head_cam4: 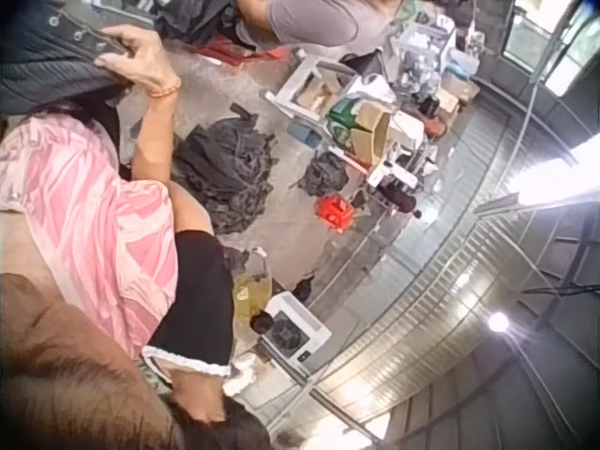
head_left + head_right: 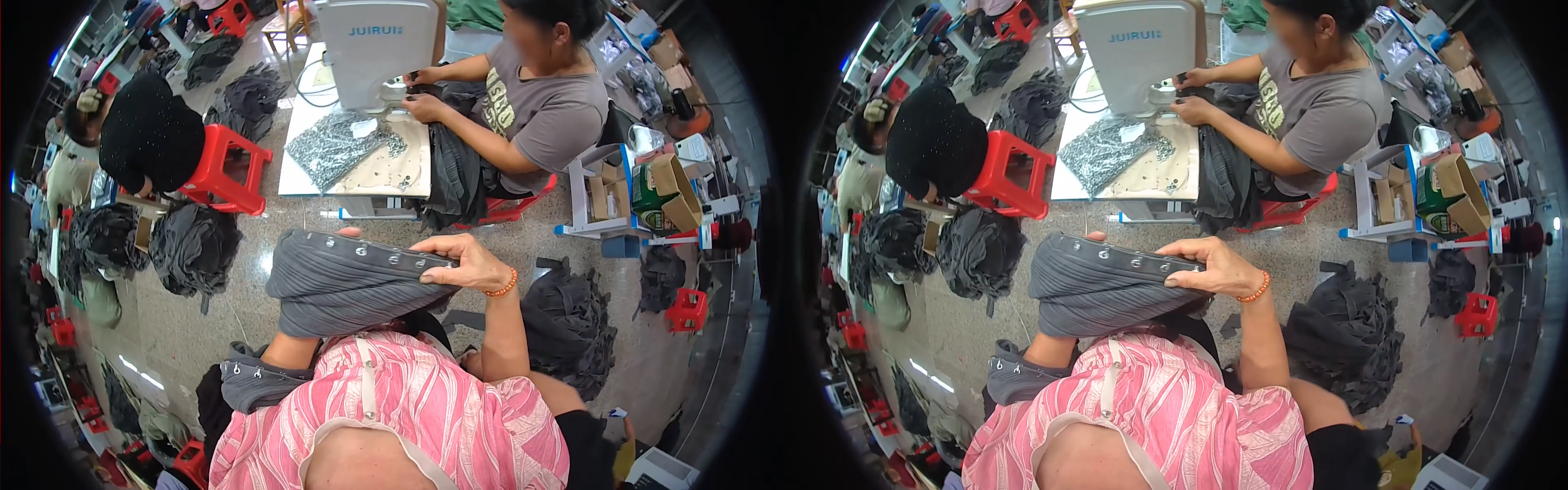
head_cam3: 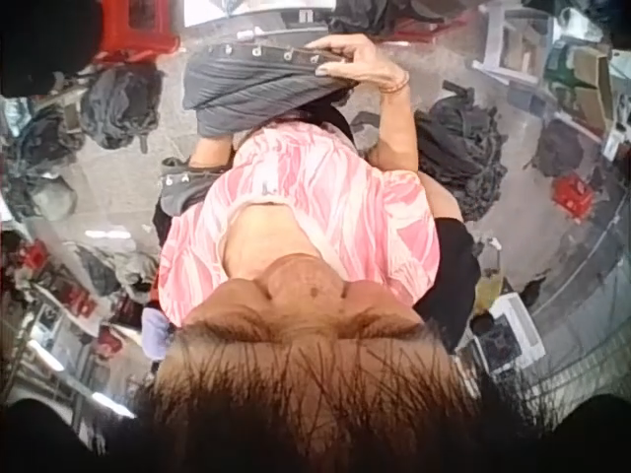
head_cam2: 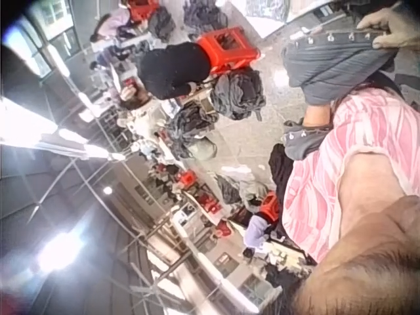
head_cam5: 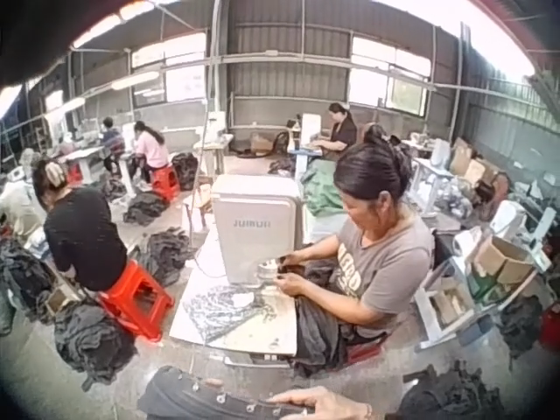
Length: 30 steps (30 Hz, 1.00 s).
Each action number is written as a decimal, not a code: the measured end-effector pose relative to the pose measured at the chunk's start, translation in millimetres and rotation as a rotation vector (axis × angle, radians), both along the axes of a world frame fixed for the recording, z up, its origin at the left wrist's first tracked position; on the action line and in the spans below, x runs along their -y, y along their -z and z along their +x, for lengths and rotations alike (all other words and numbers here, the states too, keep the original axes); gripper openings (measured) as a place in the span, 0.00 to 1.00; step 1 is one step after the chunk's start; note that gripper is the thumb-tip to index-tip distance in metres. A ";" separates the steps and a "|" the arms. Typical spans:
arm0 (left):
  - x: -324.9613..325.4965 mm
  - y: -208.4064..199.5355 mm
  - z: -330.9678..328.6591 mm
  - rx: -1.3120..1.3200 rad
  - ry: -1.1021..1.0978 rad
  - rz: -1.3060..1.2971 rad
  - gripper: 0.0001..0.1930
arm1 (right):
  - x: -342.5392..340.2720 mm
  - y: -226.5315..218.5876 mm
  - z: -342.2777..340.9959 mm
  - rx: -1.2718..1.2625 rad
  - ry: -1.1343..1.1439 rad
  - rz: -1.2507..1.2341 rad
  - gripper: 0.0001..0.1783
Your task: Inspecting and sorting grey ribbed garments with metal eyelets in a textile factory setting.
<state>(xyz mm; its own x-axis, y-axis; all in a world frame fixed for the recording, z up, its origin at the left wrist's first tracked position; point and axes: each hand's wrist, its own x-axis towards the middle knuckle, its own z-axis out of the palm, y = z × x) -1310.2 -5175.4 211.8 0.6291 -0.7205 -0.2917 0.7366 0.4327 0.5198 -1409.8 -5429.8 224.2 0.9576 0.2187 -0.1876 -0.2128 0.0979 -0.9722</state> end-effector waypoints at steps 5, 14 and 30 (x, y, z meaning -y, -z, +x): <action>-6.2 37.3 19.5 -0.126 -0.103 -0.113 0.24 | 16.6 0.7 8.8 -0.090 -0.030 0.135 0.22; -24.9 41.8 53.9 -0.131 -0.106 -0.134 0.25 | 6.6 33.9 13.5 -0.016 0.131 0.250 0.14; -22.6 11.8 73.0 -0.153 -0.187 -0.202 0.21 | -50.2 123.6 -16.6 -0.379 -0.158 0.412 0.22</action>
<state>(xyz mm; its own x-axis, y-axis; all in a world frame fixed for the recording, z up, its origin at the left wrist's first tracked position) -1237.1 -5152.8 200.0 0.7159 -0.6497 -0.2556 0.6976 0.6511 0.2989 -1426.3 -5379.6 100.6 0.7899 0.4812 -0.3801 -0.5813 0.3905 -0.7139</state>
